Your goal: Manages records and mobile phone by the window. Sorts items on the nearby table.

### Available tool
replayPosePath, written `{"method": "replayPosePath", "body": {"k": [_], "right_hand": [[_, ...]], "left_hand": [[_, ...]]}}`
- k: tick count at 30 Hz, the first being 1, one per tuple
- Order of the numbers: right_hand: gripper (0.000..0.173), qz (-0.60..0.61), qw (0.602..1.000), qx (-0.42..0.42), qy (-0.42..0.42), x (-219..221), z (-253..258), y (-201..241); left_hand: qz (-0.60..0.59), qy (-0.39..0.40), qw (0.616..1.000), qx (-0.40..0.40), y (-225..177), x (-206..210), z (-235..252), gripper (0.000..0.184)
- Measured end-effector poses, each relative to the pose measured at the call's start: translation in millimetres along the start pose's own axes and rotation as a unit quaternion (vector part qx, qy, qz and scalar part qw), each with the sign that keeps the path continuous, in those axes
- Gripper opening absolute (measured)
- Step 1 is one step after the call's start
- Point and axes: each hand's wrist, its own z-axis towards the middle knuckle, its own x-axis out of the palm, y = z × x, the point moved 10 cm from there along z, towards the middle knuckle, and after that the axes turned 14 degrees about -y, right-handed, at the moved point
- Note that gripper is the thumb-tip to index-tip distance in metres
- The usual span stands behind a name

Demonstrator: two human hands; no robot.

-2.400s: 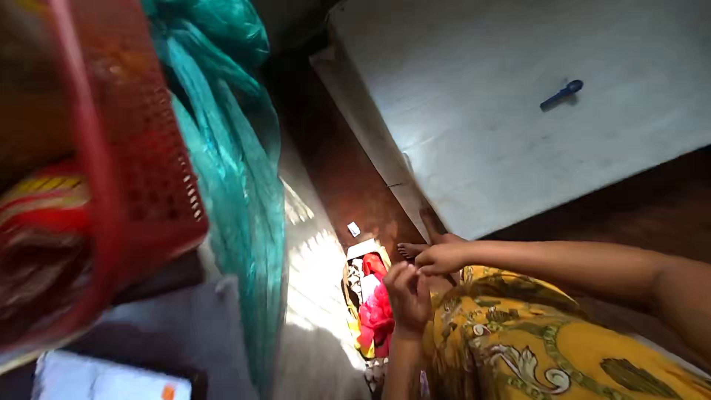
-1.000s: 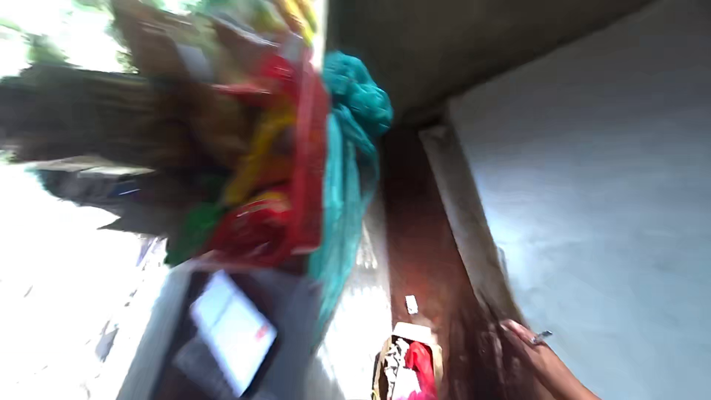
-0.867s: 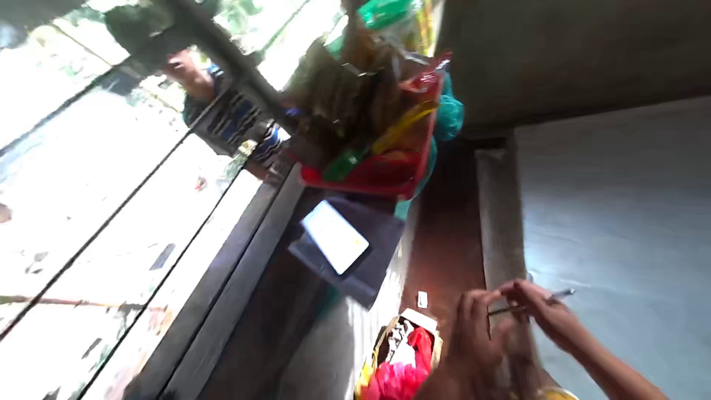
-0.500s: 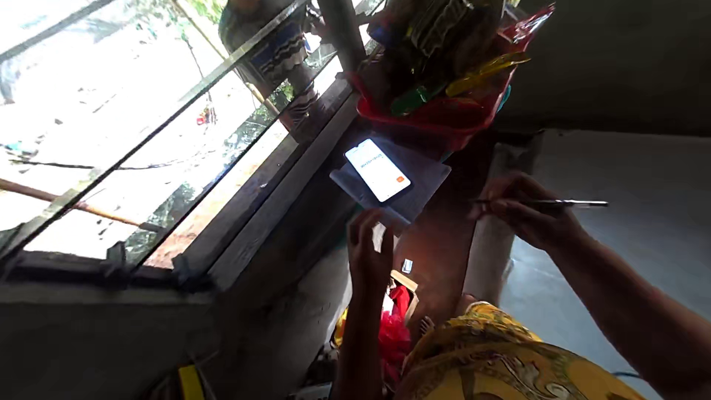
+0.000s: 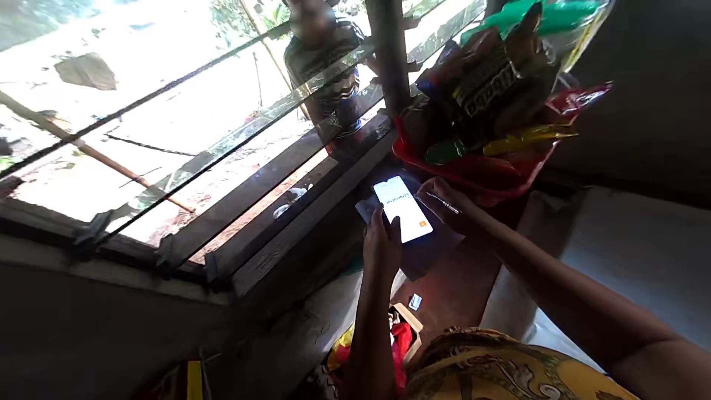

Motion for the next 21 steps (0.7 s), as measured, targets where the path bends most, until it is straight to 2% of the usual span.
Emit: {"method": "replayPosePath", "body": {"k": [3, 7, 8, 10, 13, 17, 19, 21], "right_hand": [[0.028, 0.023, 1.0, 0.013, 0.0, -2, -3, -3], [0.026, 0.077, 0.997, 0.016, 0.004, 2, -7, -10], [0.025, 0.096, 0.995, 0.023, 0.01, 4, -8, -12], [0.027, 0.121, 0.992, 0.027, 0.021, 7, -9, -15], [0.026, 0.122, 0.992, 0.0, 0.03, 6, -11, -14], [0.03, 0.132, 0.99, -0.036, 0.036, 0, -11, -3], [0.038, 0.144, 0.988, -0.042, 0.032, -4, -7, 2], [0.037, 0.178, 0.983, -0.027, 0.027, -4, 0, 3]], "left_hand": [[-0.113, -0.022, 0.992, -0.054, 7, -1, 1, 0.053], [-0.335, -0.02, 0.927, -0.17, 19, 16, 0, 0.045], [-0.344, -0.012, 0.922, -0.178, 17, 21, -3, 0.043], [-0.308, 0.002, 0.937, -0.165, 10, 26, -7, 0.046], [-0.284, -0.009, 0.945, -0.163, 10, 31, -13, 0.047], [-0.376, -0.047, 0.905, -0.195, 23, 25, -25, 0.046], [-0.417, -0.082, 0.885, -0.188, 24, 6, -33, 0.045], [-0.45, -0.128, 0.869, -0.16, 26, -21, -43, 0.043]]}}
